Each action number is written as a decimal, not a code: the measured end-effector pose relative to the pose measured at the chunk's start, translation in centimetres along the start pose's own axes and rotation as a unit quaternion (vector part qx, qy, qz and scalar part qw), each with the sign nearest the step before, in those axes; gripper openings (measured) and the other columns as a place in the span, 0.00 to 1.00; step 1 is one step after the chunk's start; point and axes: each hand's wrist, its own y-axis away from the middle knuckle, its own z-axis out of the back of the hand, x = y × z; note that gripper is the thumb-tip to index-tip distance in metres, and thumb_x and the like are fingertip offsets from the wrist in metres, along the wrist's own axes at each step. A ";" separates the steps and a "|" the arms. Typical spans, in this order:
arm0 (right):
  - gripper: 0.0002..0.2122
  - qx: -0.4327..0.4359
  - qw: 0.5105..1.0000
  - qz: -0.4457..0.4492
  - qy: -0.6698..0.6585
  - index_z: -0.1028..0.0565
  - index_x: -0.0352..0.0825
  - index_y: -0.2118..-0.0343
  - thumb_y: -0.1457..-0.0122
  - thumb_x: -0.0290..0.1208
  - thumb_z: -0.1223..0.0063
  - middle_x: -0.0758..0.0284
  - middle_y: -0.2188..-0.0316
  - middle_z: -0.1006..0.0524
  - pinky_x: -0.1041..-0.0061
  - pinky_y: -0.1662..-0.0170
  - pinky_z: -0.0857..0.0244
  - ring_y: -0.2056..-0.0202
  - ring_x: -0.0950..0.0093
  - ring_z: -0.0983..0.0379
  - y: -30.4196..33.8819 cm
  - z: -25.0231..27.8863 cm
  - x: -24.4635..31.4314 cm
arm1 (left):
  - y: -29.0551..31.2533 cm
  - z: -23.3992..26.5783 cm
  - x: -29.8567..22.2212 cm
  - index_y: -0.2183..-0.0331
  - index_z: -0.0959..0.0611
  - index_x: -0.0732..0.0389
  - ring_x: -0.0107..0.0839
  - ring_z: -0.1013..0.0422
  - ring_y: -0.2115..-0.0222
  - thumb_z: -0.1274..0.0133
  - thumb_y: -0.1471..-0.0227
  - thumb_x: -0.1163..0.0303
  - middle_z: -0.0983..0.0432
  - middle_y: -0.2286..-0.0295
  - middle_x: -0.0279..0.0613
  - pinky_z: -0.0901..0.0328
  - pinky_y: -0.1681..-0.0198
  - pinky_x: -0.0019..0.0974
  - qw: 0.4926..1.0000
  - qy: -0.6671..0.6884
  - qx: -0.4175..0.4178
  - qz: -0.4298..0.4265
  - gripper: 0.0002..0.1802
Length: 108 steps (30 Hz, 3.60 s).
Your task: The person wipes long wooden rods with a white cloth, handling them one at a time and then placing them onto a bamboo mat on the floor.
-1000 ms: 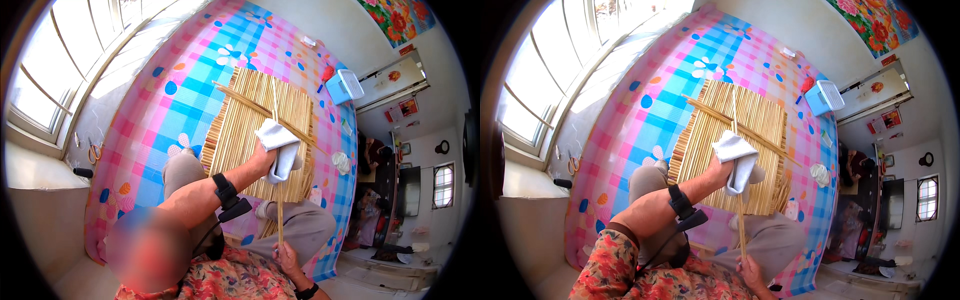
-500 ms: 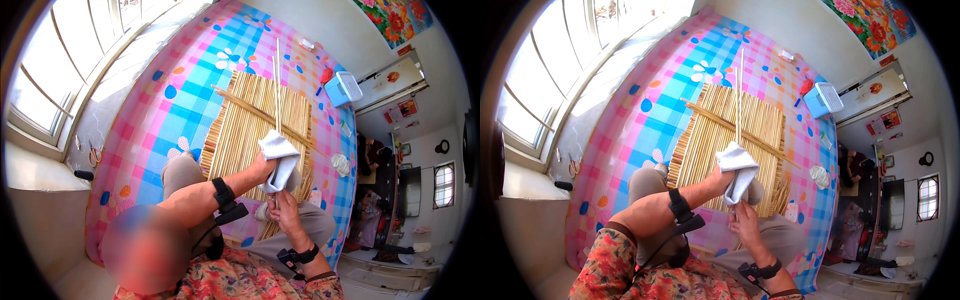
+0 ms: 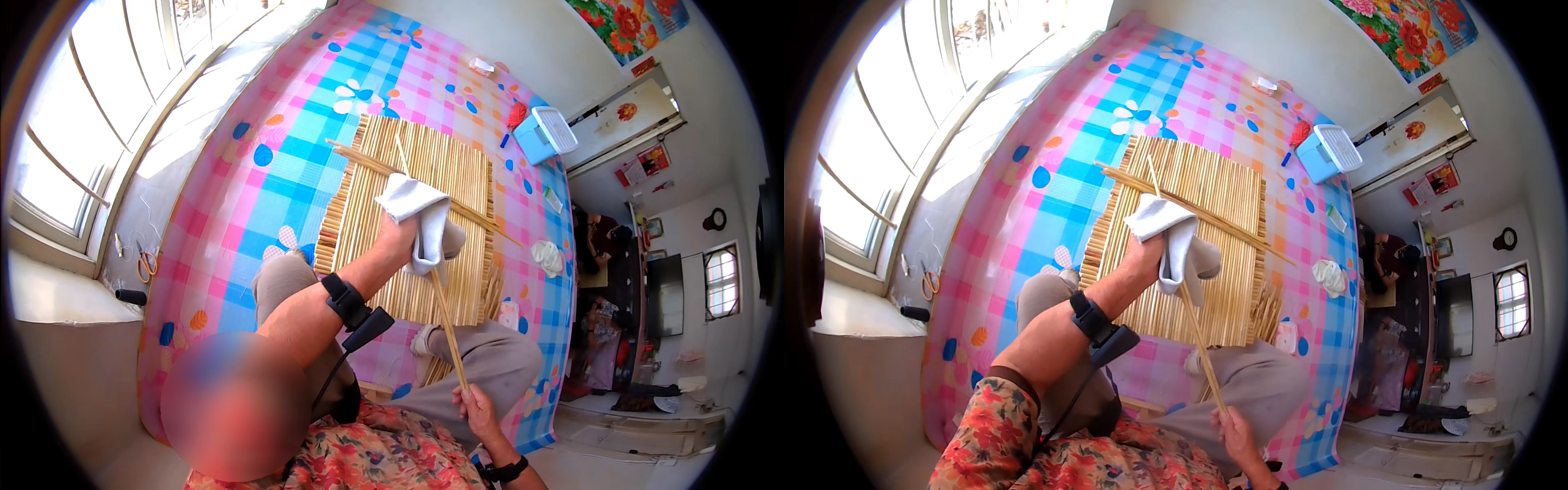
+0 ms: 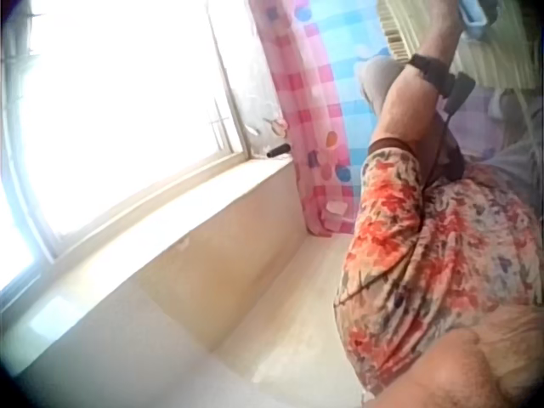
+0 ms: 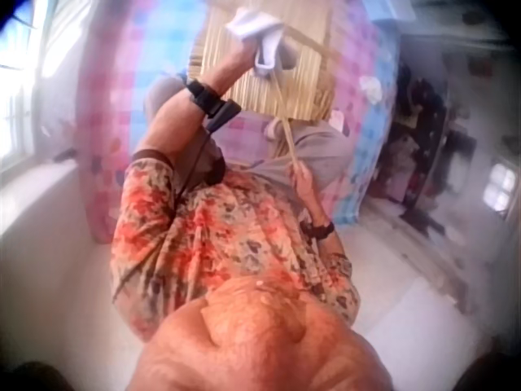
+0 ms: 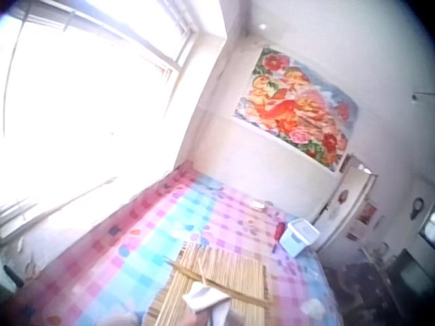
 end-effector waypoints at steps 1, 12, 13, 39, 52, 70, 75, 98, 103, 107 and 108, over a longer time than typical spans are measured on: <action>0.10 -0.021 0.999 0.001 0.026 0.33 0.32 0.65 0.42 0.33 0.62 0.71 0.78 0.31 0.85 0.78 0.44 0.81 0.84 0.39 -0.1 0.0 0.2 | 0.0 0.1 0.0 0.66 0.30 0.60 0.29 0.30 0.70 0.56 0.48 0.66 0.30 0.71 0.39 0.32 0.69 0.35 1.000 0.002 -0.004 -0.001 0.08; 0.17 -0.200 0.883 0.233 0.356 0.35 0.32 0.55 0.50 0.22 0.53 0.56 0.69 0.30 0.71 0.64 0.38 0.68 0.61 0.32 -0.3 1.0 3.1 | 0.1 0.7 -0.2 0.68 0.31 0.58 0.28 0.31 0.72 0.57 0.47 0.65 0.31 0.73 0.38 0.32 0.70 0.34 0.998 0.052 -0.011 -0.025 0.08; 0.17 -0.195 0.882 0.225 0.366 0.36 0.31 0.55 0.49 0.22 0.53 0.56 0.68 0.30 0.71 0.64 0.38 0.66 0.63 0.31 -0.3 1.0 3.1 | 0.3 0.5 -0.4 0.68 0.31 0.59 0.28 0.31 0.73 0.57 0.48 0.65 0.31 0.73 0.38 0.32 0.70 0.34 0.998 0.064 -0.013 -0.013 0.08; 0.10 0.104 0.980 0.000 -0.167 0.34 0.36 0.68 0.40 0.37 0.64 0.76 0.87 0.44 0.88 0.86 0.57 0.88 0.87 0.52 -11.1 -4.1 11.7 | 2.7 0.4 1.9 0.64 0.28 0.59 0.29 0.30 0.69 0.56 0.47 0.63 0.29 0.69 0.39 0.32 0.65 0.34 0.989 -0.024 0.094 0.108 0.12; 0.09 0.018 0.996 0.013 0.085 0.35 0.31 0.71 0.42 0.33 0.60 0.65 0.85 0.36 0.77 0.77 0.44 0.82 0.75 0.40 5.6 0.5 -1.2 | -1.6 4.3 0.2 0.61 0.30 0.60 0.27 0.32 0.66 0.55 0.47 0.63 0.30 0.66 0.38 0.34 0.62 0.32 0.999 0.007 0.045 -0.004 0.14; 0.08 -0.178 0.977 0.019 -0.119 0.32 0.34 0.65 0.41 0.32 0.63 0.75 0.84 0.37 0.89 0.80 0.51 0.83 0.88 0.46 4.3 3.2 -0.2 | -2.6 5.3 -7.6 0.58 0.31 0.62 0.39 0.34 0.59 0.67 0.44 0.55 0.32 0.60 0.44 0.38 0.55 0.44 0.995 0.023 0.061 -0.076 0.22; 0.11 -0.141 0.975 0.035 -0.168 0.34 0.36 0.59 0.40 0.35 0.65 0.75 0.83 0.37 0.92 0.83 0.55 0.84 0.90 0.49 1.0 2.6 2.1 | -2.5 4.8 -8.3 0.57 0.32 0.62 0.40 0.35 0.58 0.67 0.45 0.54 0.32 0.59 0.45 0.39 0.54 0.43 0.993 0.031 0.083 -0.072 0.24; 0.14 0.092 0.942 0.065 -0.316 0.34 0.39 0.62 0.41 0.43 0.67 0.75 0.80 0.32 0.88 0.89 0.49 0.87 0.87 0.39 -17.9 -5.8 14.2 | 2.3 2.2 1.1 0.62 0.30 0.63 0.25 0.33 0.67 0.52 0.52 0.69 0.31 0.68 0.39 0.34 0.66 0.30 0.960 -0.076 0.224 0.150 0.13; 0.13 0.009 0.950 0.121 -0.289 0.33 0.39 0.64 0.41 0.42 0.66 0.75 0.81 0.33 0.88 0.90 0.53 0.87 0.87 0.41 -16.5 -6.1 14.3 | 3.3 1.8 2.1 0.61 0.30 0.61 0.27 0.33 0.66 0.52 0.51 0.67 0.31 0.66 0.40 0.34 0.64 0.32 0.966 -0.099 0.220 0.091 0.14; 0.12 0.155 0.959 0.029 -0.237 0.33 0.37 0.64 0.41 0.39 0.63 0.75 0.83 0.35 0.88 0.88 0.57 0.88 0.88 0.46 -13.9 -4.0 13.1 | 2.4 2.3 1.8 0.61 0.28 0.59 0.31 0.30 0.65 0.50 0.51 0.65 0.29 0.65 0.40 0.33 0.62 0.35 0.976 0.009 0.156 0.155 0.15; 0.11 0.154 0.964 0.018 -0.215 0.33 0.36 0.63 0.41 0.38 0.64 0.74 0.83 0.35 0.88 0.87 0.55 0.87 0.88 0.46 -13.0 -3.5 12.2 | 2.0 1.9 1.0 0.62 0.27 0.59 0.30 0.29 0.68 0.52 0.50 0.64 0.28 0.67 0.40 0.31 0.65 0.34 0.979 -0.007 0.145 0.143 0.14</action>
